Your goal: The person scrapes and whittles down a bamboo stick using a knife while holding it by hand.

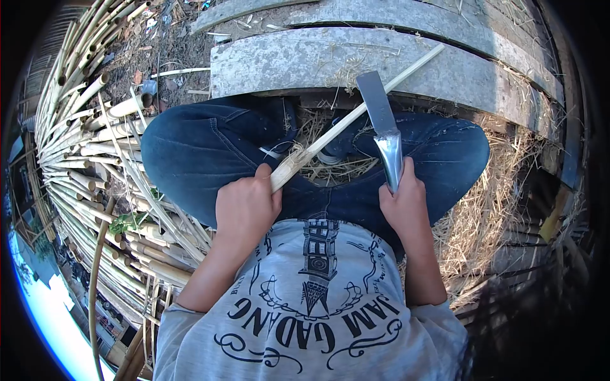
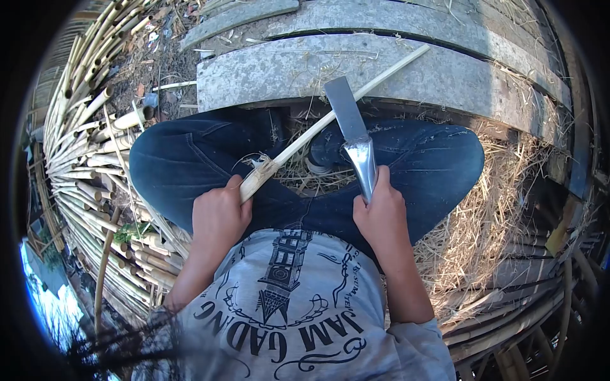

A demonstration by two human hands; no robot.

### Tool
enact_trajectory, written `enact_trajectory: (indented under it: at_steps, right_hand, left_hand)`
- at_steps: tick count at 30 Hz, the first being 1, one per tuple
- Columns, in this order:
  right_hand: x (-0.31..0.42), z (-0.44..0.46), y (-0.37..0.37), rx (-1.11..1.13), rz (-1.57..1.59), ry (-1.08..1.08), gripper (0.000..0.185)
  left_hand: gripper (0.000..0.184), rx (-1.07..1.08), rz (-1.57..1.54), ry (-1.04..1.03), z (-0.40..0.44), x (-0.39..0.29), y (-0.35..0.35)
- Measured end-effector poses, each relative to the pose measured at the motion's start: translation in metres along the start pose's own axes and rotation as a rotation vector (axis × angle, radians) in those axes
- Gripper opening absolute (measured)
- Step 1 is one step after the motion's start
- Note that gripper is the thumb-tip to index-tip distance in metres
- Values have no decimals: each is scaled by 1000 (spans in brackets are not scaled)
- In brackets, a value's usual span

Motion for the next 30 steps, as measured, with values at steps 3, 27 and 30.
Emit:
enact_trajectory:
  at_steps: [3, 27, 30]
  right_hand:
    - [18, -15, -15, 282, 19, 139, 37]
    - [54, 13, -7, 135, 28, 324, 34]
    - [60, 15, -15, 232, 20, 325, 37]
  left_hand:
    - [19, 10, -5, 5, 0, 2, -1]
    - [48, -84, -8, -45, 2, -6, 3]
    - [47, -12, -45, -4, 3, -4, 1]
Point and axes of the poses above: each hand's wrist, its own z-axis towards the middle knuckle, its own y-axis out of the back of the hand, x = y × z, the point moved 7 cm from there along z, towards the middle knuckle, and after that the axes turned 5 degrees about y, right-handed, at the moved point
